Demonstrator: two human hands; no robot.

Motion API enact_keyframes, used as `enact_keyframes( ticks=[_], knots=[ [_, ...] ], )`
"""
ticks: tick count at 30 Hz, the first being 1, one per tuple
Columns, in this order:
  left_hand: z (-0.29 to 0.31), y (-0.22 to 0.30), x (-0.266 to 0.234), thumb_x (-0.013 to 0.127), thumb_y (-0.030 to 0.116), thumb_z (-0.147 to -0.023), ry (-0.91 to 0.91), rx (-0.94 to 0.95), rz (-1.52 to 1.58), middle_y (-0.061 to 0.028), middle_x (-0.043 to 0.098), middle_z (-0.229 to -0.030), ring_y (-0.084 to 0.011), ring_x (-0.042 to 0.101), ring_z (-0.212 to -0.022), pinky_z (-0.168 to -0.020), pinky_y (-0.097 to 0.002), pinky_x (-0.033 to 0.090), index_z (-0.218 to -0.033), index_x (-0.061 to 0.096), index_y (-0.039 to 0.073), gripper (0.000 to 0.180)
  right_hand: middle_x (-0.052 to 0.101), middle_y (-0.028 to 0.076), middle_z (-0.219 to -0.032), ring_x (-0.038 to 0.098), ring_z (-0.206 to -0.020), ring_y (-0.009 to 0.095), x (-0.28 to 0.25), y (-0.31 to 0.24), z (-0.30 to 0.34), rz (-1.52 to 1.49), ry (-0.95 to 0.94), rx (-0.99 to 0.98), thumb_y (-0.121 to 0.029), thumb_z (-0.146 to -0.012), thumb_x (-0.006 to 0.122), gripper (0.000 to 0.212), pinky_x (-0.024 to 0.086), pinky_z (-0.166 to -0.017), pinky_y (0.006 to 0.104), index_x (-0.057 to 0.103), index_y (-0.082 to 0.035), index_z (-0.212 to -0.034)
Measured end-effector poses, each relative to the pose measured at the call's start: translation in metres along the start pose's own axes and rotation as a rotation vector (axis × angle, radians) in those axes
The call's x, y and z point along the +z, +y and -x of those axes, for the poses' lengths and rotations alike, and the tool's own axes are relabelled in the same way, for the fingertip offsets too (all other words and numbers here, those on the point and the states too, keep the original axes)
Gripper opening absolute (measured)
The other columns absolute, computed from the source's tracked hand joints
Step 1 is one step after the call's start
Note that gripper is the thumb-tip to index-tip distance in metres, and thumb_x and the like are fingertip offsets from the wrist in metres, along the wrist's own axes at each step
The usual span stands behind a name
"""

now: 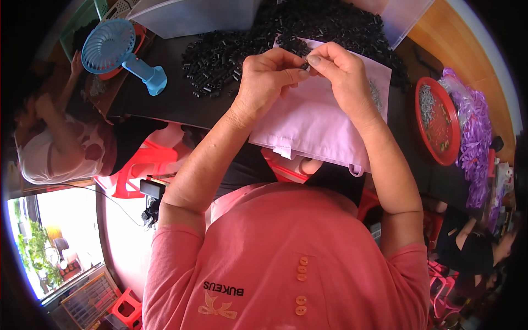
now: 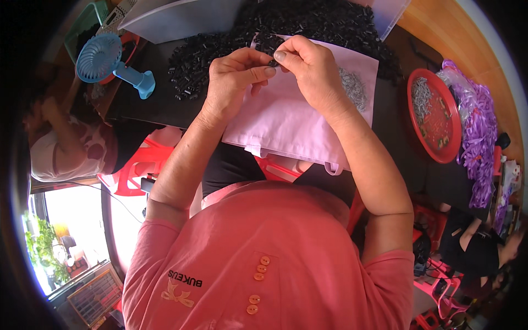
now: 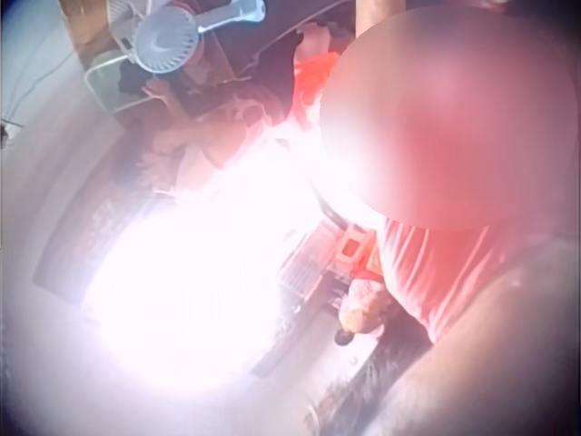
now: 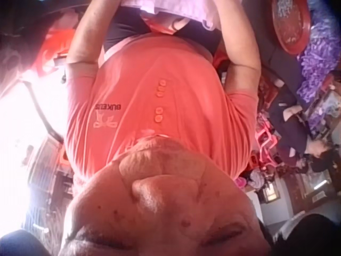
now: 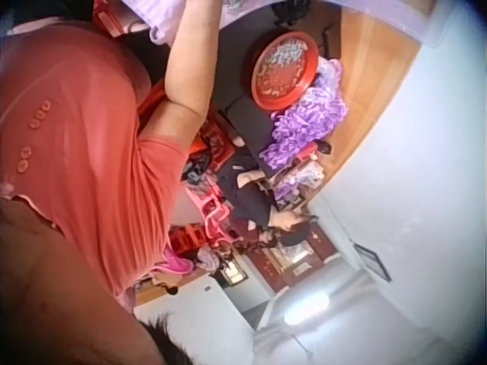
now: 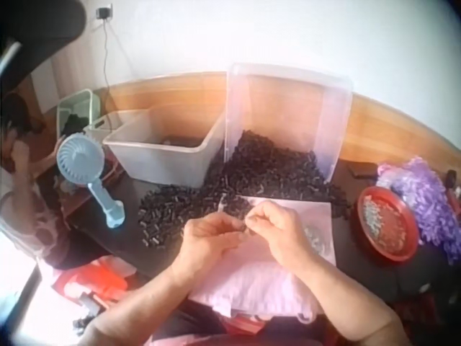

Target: Manually attaching small silver clips to black plastic components on an assembly line.

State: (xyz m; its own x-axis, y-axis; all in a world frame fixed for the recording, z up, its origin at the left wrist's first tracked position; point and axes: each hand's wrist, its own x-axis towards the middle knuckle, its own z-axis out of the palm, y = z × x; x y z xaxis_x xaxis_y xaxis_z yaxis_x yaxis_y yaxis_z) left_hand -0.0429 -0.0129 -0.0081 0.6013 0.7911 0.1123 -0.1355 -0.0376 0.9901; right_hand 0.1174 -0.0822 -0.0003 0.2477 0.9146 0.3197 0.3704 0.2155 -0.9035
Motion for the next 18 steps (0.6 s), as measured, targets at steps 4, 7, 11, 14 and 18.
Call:
enact_keyframes(
  ticks=[4, 7, 11, 14, 18],
  knots=[
    [0.0000, 0.0000, -0.0007, 0.073, 0.000, -0.080, 0.013, -0.022, -0.001, -0.0040, 0.065, -0.073, -0.0083, 0.058, -0.060, -0.049, -0.0208, 0.043, -0.093, 0.067, -0.002, 0.014, 0.065, 0.005, -0.076, 0.060, -0.072, 0.013, 0.0020, -0.0015, 0.0006, 0.061, -0.003, -0.027, -0.013, -0.092, 0.062, 0.013, 0.048, -0.066, 0.0265, 0.064, 0.000, -0.093],
    [0.0005, 0.0007, -0.0006, 0.072, 0.001, -0.082, 0.012, -0.028, 0.015, -0.0042, 0.065, -0.073, -0.0085, 0.059, -0.060, -0.049, -0.0210, 0.043, -0.093, 0.067, -0.002, 0.013, 0.064, 0.005, -0.077, 0.059, -0.072, 0.012, 0.0020, 0.0002, 0.0004, 0.074, 0.003, -0.025, -0.013, -0.092, 0.062, 0.012, 0.048, -0.066, 0.0268, 0.063, 0.000, -0.094],
    [-0.0005, -0.0003, -0.0011, 0.070, 0.005, -0.085, 0.004, -0.050, 0.066, -0.0052, 0.066, -0.073, -0.0088, 0.058, -0.059, -0.048, -0.0215, 0.042, -0.092, 0.067, -0.002, 0.011, 0.066, 0.008, -0.078, 0.062, -0.071, 0.017, 0.0026, 0.0034, -0.0006, 0.212, 0.046, -0.183, -0.011, -0.090, 0.064, 0.010, 0.050, -0.065, 0.0297, 0.061, -0.001, -0.093],
    [-0.0006, -0.0002, -0.0008, 0.069, 0.007, -0.086, -0.008, -0.044, 0.046, -0.0057, 0.066, -0.074, -0.0090, 0.058, -0.060, -0.049, -0.0219, 0.042, -0.092, 0.067, -0.002, 0.011, 0.066, 0.009, -0.079, 0.064, -0.070, 0.020, 0.0036, 0.0025, -0.0002, 0.333, 0.067, -0.292, -0.010, -0.090, 0.065, 0.010, 0.050, -0.064, 0.0313, 0.061, -0.002, -0.093],
    [-0.0004, -0.0016, -0.0024, 0.068, 0.008, -0.087, -0.009, -0.046, 0.035, -0.0054, 0.066, -0.075, -0.0089, 0.057, -0.060, -0.049, -0.0219, 0.042, -0.092, 0.067, -0.001, 0.010, 0.067, 0.010, -0.077, 0.065, -0.069, 0.021, 0.0062, -0.0001, 0.0007, 0.236, 0.043, -0.226, -0.010, -0.089, 0.065, 0.009, 0.050, -0.063, 0.0314, 0.061, -0.002, -0.092]
  ],
)
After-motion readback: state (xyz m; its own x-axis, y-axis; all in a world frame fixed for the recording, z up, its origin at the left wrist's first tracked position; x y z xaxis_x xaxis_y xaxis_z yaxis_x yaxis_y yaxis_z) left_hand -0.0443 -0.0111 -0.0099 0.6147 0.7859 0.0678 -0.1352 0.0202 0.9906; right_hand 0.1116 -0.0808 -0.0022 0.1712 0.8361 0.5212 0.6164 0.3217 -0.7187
